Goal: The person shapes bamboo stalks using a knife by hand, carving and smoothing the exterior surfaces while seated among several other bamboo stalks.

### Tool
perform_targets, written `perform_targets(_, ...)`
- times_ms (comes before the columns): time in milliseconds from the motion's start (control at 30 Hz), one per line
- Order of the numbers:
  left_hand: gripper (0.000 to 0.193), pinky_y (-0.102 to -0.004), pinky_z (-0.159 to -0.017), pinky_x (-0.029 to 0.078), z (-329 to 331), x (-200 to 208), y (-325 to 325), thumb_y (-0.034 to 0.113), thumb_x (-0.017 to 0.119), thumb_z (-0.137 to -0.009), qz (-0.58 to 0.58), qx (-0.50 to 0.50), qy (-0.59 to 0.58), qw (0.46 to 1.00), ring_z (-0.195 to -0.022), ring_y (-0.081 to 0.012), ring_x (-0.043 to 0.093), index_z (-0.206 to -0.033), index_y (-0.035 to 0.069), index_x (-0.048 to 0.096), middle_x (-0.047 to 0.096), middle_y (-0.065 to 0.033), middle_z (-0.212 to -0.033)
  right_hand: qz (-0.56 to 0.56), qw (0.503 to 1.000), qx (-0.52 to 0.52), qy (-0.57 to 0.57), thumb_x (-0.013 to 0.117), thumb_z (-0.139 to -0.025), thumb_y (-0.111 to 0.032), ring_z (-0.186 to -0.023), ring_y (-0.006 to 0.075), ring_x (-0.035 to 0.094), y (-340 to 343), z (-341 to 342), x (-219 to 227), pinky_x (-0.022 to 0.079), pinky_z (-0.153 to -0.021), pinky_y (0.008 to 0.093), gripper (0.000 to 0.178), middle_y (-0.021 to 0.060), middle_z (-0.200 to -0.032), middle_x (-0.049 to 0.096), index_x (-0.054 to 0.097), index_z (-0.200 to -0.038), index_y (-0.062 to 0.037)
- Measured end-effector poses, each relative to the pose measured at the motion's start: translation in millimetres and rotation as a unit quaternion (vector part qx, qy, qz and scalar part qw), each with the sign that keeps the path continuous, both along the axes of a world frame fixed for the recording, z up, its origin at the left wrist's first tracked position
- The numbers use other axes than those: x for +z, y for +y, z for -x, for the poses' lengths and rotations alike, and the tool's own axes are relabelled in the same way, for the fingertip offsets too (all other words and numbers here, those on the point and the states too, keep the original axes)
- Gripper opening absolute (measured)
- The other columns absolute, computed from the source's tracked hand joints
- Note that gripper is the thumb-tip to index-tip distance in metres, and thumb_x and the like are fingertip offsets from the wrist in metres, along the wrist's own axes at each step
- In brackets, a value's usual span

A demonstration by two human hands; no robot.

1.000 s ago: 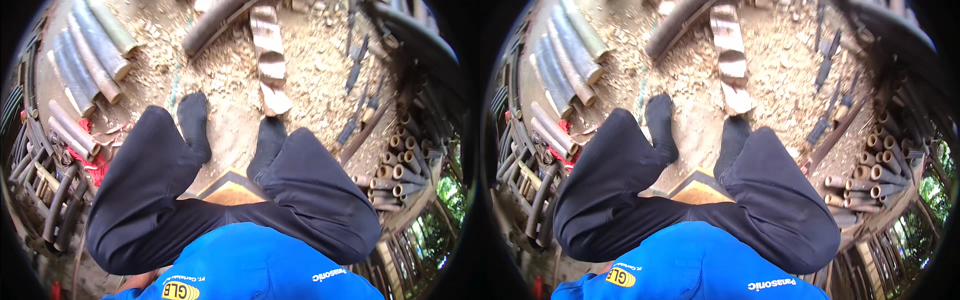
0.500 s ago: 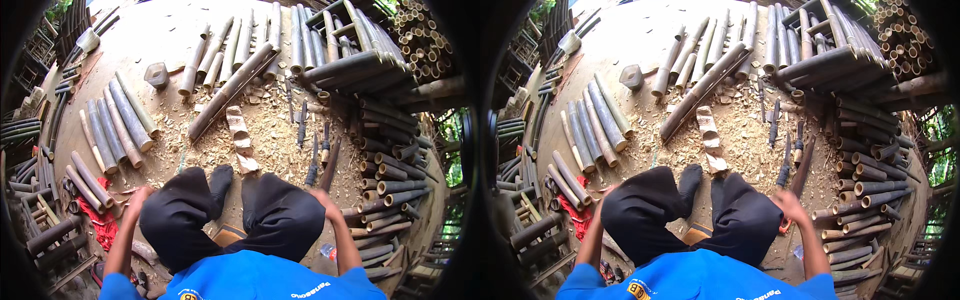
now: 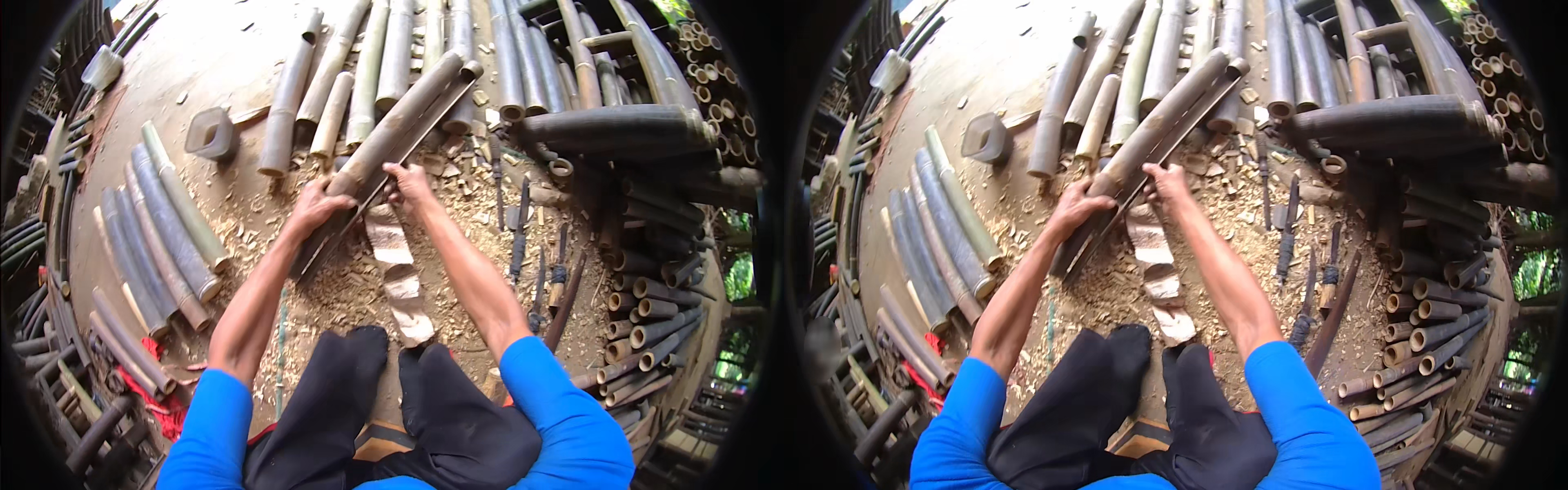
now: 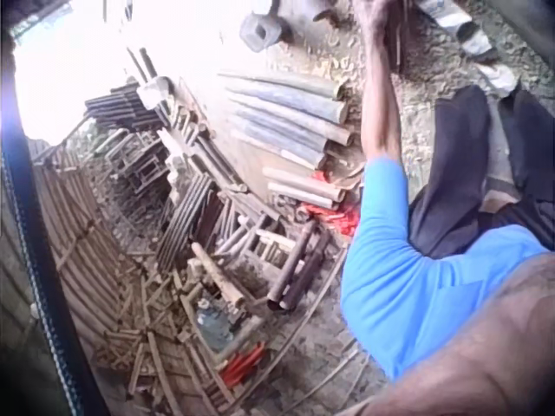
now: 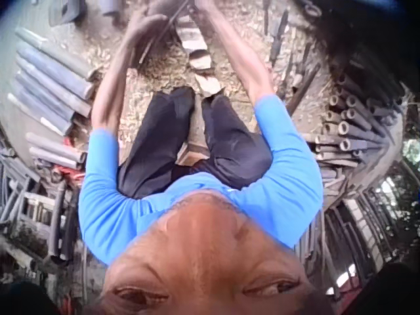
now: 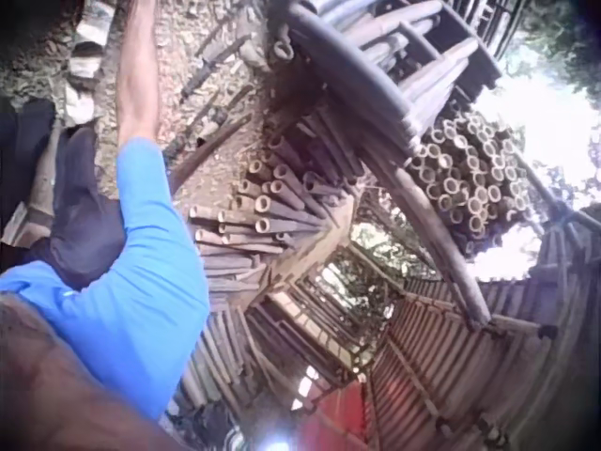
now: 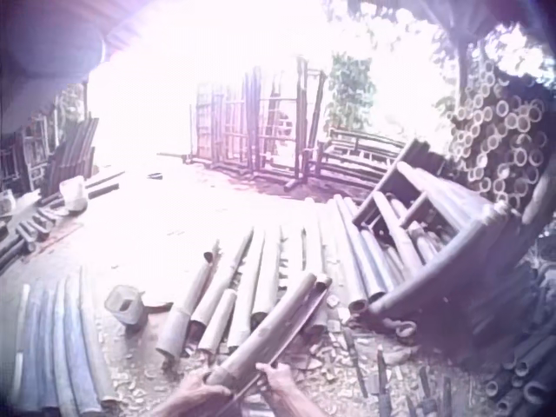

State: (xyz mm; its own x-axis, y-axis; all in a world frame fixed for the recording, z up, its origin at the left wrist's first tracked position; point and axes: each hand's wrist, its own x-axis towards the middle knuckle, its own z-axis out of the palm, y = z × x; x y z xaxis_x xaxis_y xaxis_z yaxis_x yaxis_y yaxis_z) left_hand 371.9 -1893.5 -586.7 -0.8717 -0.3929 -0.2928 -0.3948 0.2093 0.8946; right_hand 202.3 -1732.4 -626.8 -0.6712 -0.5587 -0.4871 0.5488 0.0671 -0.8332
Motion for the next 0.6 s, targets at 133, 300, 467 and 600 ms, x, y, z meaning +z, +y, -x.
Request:
perform_targets(133,0.069,-0.0403,-0.085,0.053,-34,35,-11,0.04,0.087,-0.066,0.105,0.038,-0.091,0.99,-0.095,-0.027,0.066,-0.119,-0.001,0.068,0.07,-0.0167,-0.105,0.085,0.984,-0.1,0.122,0.075,-0.087,-0.021,-0.063,0.0126,0.057,17,-17,24,0.05,-0.048,0.0275,0.027,0.0092,-0.083,0.063,0.064,-0.097,0.0021)
perform_targets(300,0.062,-0.0395,-0.088,0.054,-75,67,8,0.019,0.087,-0.063,0.11,0.041,0.006,0.993,-0.097,-0.023,0.066,-0.12,0.004,0.067,0.069,-0.0118,-0.106,0.088,0.983,-0.156,0.037,0.051,-0.087,-0.001,-0.084,0.0291,0.073,127,-37,99,0.068,-0.075,0.0416,0.012,0.0248,-0.103,0.068,0.049,-0.097,0.0051)
perform_targets(467,0.056,-0.0411,-0.091,0.053,-112,56,43,0.013,0.084,-0.063,0.277,-0.06,-0.002,0.959,-0.101,-0.0332,0.067,-0.115,0.006,0.065,0.067,-0.0124,-0.109,-0.01,0.945,-0.191,0.265,0.062,-0.088,-0.012,-0.057,0.0121,0.061,233,-48,152,0.058,-0.048,0.0264,0.054,0.0068,-0.081,0.062,0.048,-0.137,0.0052)
perform_targets(600,0.057,-0.0439,-0.096,0.047,-147,17,77,0.003,0.076,-0.066,0.477,-0.083,0.042,0.874,-0.112,-0.0311,0.059,-0.12,0.013,0.063,0.062,-0.0101,-0.112,0.003,0.927,-0.176,0.332,0.059,-0.095,-0.025,-0.057,0.0114,0.052,258,-59,180,0.045,-0.05,0.0253,0.057,0.0042,-0.083,0.051,0.044,-0.143,0.0007)
